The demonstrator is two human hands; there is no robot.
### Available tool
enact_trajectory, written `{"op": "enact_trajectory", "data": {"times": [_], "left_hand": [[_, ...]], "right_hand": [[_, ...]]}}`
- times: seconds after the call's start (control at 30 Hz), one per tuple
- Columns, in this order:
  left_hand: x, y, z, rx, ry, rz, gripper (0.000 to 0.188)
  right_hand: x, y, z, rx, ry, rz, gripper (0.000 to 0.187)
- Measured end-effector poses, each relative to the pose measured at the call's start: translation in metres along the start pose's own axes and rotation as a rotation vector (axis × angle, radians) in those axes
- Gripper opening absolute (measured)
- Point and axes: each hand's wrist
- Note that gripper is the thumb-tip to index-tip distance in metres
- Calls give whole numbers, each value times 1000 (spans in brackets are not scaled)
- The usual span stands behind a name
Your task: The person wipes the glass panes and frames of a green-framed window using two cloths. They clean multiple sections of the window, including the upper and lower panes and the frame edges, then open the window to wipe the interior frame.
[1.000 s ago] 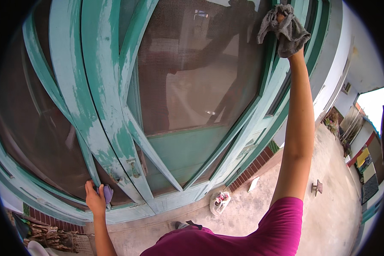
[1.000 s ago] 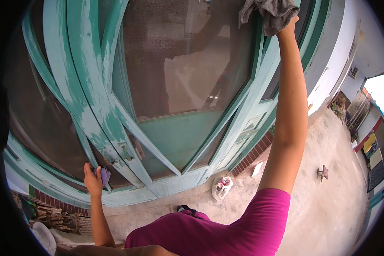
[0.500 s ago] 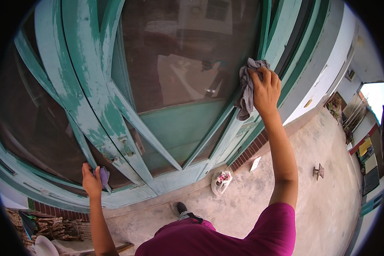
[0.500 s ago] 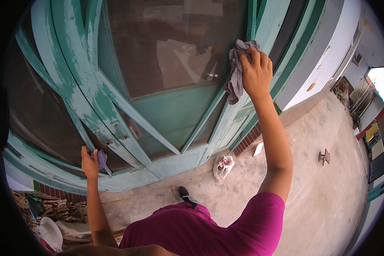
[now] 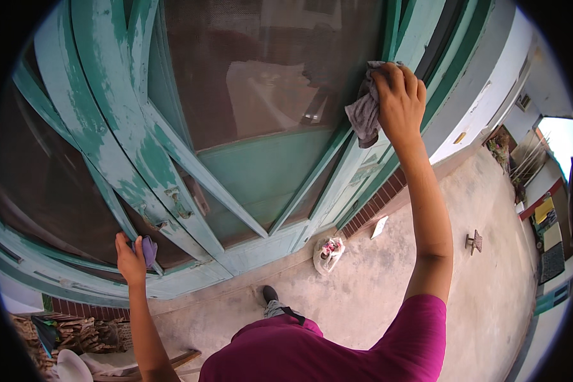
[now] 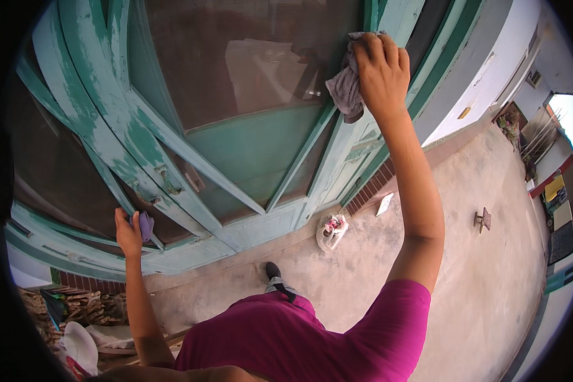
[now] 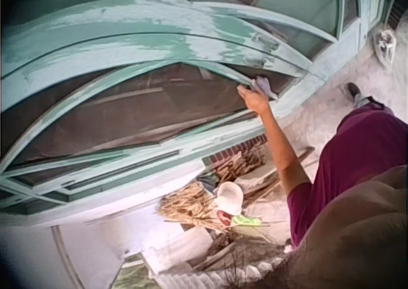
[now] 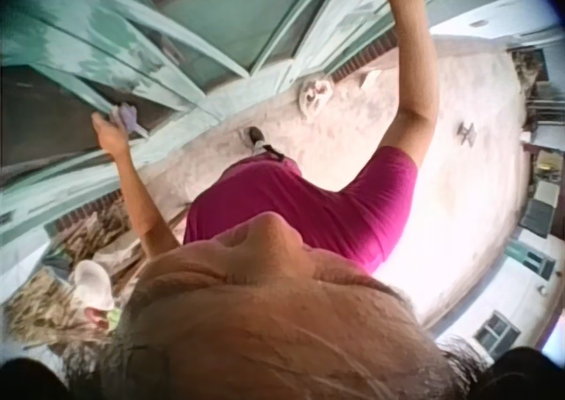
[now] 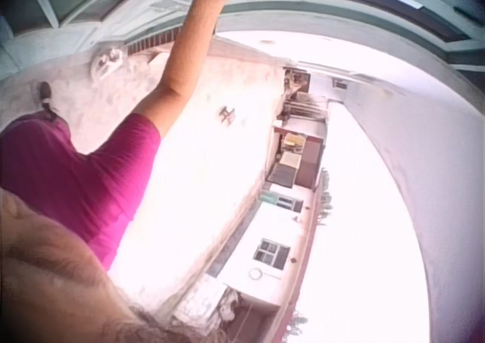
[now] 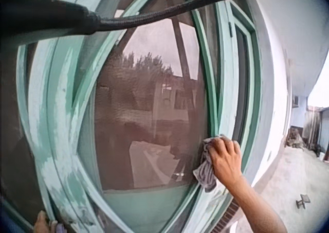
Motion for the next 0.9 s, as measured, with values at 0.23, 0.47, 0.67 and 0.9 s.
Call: {"op": "enact_trajectory", "data": {"times": [0.23,0.47,0.67,0.9], "left_hand": [[0,2,1,28,-69,0,48],[7,4,-5,-22,-80,-54,46],[2,4,-4,-13,-98,-60,46],[6,-1,-2,-20,-110,-65,45]], "right_hand": [[-67,51,19,-10,-129,10,29],[-278,205,38,-198,-445,88,26],[-419,304,41,-388,-656,128,35],[-534,398,-13,-1205,-1101,936,42]]}}
Point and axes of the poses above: each hand's wrist, its own y-axis away from the middle knuckle, its own z-axis out of the palm, x = y × z, and after that the axes turned 10 degrees about -z, right-handed
